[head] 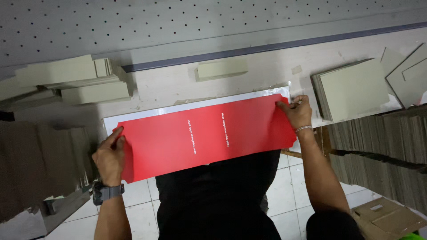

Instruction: The person assembles books by placing stacks of beige paper onto a white template on the floor, then covering them with a red cover. They repeat this process multiple times, handling the paper stacks and covers by hand.

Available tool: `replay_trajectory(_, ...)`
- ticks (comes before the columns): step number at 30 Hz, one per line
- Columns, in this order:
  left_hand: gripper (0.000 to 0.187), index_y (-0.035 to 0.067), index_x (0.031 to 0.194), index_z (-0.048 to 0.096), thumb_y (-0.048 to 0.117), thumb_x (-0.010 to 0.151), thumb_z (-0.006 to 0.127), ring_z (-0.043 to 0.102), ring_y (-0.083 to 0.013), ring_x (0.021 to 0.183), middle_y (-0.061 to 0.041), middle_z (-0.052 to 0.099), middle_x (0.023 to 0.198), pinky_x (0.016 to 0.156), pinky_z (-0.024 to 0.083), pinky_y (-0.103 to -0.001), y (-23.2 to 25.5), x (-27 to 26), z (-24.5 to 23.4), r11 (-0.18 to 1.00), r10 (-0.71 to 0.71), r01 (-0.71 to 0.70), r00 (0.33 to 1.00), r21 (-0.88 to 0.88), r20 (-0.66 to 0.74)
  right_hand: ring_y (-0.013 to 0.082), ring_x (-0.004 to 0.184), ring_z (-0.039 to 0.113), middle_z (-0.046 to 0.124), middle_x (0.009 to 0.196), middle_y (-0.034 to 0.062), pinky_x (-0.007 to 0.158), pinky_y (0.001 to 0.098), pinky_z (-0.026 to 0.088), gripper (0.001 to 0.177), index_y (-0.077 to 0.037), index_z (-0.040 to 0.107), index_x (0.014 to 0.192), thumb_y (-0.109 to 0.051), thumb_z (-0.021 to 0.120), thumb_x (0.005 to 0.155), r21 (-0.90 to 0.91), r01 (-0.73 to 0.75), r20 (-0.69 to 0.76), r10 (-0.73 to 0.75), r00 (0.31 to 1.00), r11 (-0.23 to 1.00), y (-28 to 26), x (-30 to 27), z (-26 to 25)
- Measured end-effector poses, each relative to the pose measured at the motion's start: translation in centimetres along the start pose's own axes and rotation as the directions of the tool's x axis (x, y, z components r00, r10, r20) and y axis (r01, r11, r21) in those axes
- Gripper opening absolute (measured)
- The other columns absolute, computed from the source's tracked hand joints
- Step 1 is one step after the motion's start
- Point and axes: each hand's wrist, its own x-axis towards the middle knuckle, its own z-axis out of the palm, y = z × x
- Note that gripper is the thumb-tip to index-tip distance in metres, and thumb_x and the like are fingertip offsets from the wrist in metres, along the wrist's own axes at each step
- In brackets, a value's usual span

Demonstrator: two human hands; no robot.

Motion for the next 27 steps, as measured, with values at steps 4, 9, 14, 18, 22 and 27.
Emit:
replay_trajectory(4, 0.035, 0.035, 0.145, 0.078, 0.022, 0.113, 0.073, 0.071, -0.0474, 0.118, -0.025, 0.078, 0.122, 0.103, 0.055, -0.053, -0.2, 0.2, 0.4, 1.0, -0.008, 0.008, 1.0, -0.021, -0.002, 0.0273, 0.091, 0.075, 0.075, 0.087, 0.0047, 0.087, 0.0437, 0.059, 0.064, -0.015, 0.052, 0.115, -0.045, 0.102, 0.085, -0.025, 0.01, -0.005, -0.011, 1.0, 1.0, -0.6, -0.1, -0.3)
replay_trajectory(9, 0.034, 0.031, 0.142, 0.081, 0.025, 0.109, 0.075, 0.072, -0.0546, 0.109, -0.031, 0.077, 0.11, 0.094, 0.057, -0.064, -1.2, 0.6, 0.9, 0.992, 0.093, -0.088, 0.994, 0.085, -0.056, 0.0361, 0.101, 0.077, 0.078, 0.094, 0.0141, 0.093, 0.0505, 0.059, 0.064, -0.011, 0.051, 0.118, -0.05, 0.095, 0.094, -0.129, 0.059, 0.014, -0.057, 0.998, 0.99, -0.8, 0.0, -0.3)
replay_trajectory(14, 0.028, 0.043, 0.131, 0.083, 0.051, 0.105, 0.077, 0.074, -0.0404, 0.108, -0.011, 0.07, 0.115, 0.091, 0.06, -0.058, -3.0, 1.5, 2.9, 0.941, 0.191, -0.127, 0.965, 0.314, -0.181, 0.0508, 0.117, 0.071, 0.076, 0.113, 0.0281, 0.103, 0.062, 0.055, 0.081, 0.002, 0.05, 0.132, -0.051, 0.095, 0.091, -0.311, 0.106, -0.008, -0.114, 0.993, 0.945, -5.1, -3.0, -1.4)
replay_trajectory(18, 0.042, 0.021, 0.122, 0.085, 0.054, 0.099, 0.074, 0.06, -0.0392, 0.109, -0.013, 0.064, 0.122, 0.084, 0.045, -0.062, 1.0, -0.6, 2.1, 0.89, 0.356, -0.232, 0.892, 0.393, -0.278, 0.0478, 0.099, 0.061, 0.053, 0.126, 0.0262, 0.075, 0.065, 0.056, 0.094, -0.002, 0.051, 0.137, -0.04, 0.11, 0.074, -0.448, 0.243, -0.332, -0.412, 0.849, 0.86, -6.0, -5.3, -0.2)
replay_trajectory(22, 0.067, 0.01, 0.14, 0.073, 0.065, 0.105, 0.057, 0.055, -0.0443, 0.119, -0.017, 0.063, 0.135, 0.088, 0.043, -0.057, 2.4, -2.9, 4.0, 0.741, 0.432, -0.176, 0.864, 0.648, -0.26, 0.054, 0.15, 0.042, 0.045, 0.161, 0.0342, 0.124, 0.0638, 0.035, 0.088, 0.011, 0.042, 0.158, -0.025, 0.093, 0.096, -0.345, 0.536, -0.292, -0.631, 0.719, 0.77, -10.0, -11.0, 7.9)
replay_trajectory(27, 0.082, -0.001, 0.167, 0.04, 0.059, 0.112, 0.05, 0.011, -0.0442, 0.167, -0.023, 0.021, 0.181, 0.128, 0.015, -0.058, 3.1, -4.0, 5.3, 0.811, 0.307, -0.209, 0.947, 0.547, -0.093, 0.0411, 0.164, 0.032, 0.044, 0.171, 0.0289, 0.132, 0.0593, 0.018, 0.085, 0.005, 0.047, 0.164, -0.041, 0.076, 0.098, -0.338, 0.785, 0.3, -0.732, 0.612, 0.518, -19.1, -25.0, 21.9)
